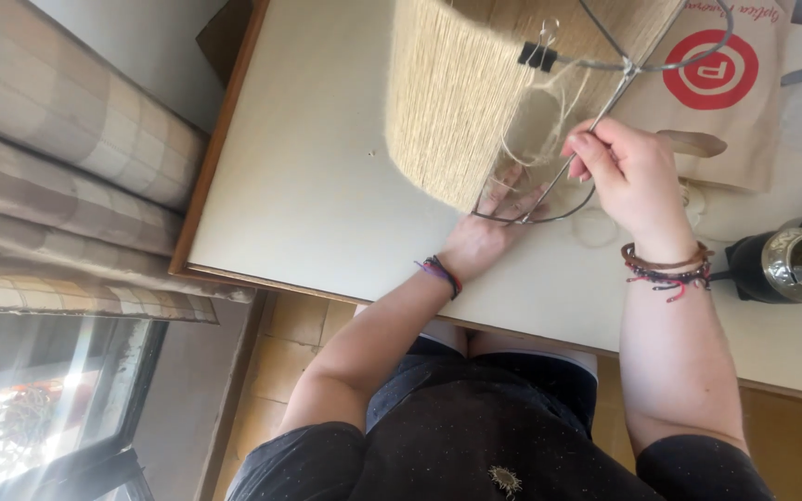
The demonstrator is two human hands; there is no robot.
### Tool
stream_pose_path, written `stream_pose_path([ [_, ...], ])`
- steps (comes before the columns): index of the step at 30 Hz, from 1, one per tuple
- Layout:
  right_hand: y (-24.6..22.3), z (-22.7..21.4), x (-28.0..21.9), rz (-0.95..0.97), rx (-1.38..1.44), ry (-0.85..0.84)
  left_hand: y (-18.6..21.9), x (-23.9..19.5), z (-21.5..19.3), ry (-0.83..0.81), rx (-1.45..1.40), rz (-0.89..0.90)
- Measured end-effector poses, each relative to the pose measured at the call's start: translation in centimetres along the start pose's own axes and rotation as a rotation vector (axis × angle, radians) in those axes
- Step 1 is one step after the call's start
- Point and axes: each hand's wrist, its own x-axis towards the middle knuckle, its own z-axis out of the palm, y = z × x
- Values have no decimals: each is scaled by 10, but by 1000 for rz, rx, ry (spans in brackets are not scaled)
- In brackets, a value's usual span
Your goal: The person wraps twine around a metal lampshade frame, securing it with a binder clip and cutting excess with scissors. They repeatedly wind the twine around the frame, adjusting and trimming as needed.
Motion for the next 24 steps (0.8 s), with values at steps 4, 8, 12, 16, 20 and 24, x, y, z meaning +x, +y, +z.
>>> stream_pose_path([
  [4, -5, 8, -15, -17, -18, -23, 26, -24, -26, -182, -105, -60],
  [8, -3, 23, -38, -15, -57, -40, 47, -27, -99, -277, -264, -154],
  [12, 9, 35, -59, -16, -99, -18, 39, -7, -148, -233, -303, -186],
  [16, 16, 45, -71, 22, -94, -52, 26, 10, -170, 56, -358, -262],
  [20, 27, 44, -73, 59, -16, -127, 15, 22, -184, 225, -345, -326],
  [24, 59, 18, -49, 241, -70, -411, 9, 34, -205, 226, -363, -344],
])
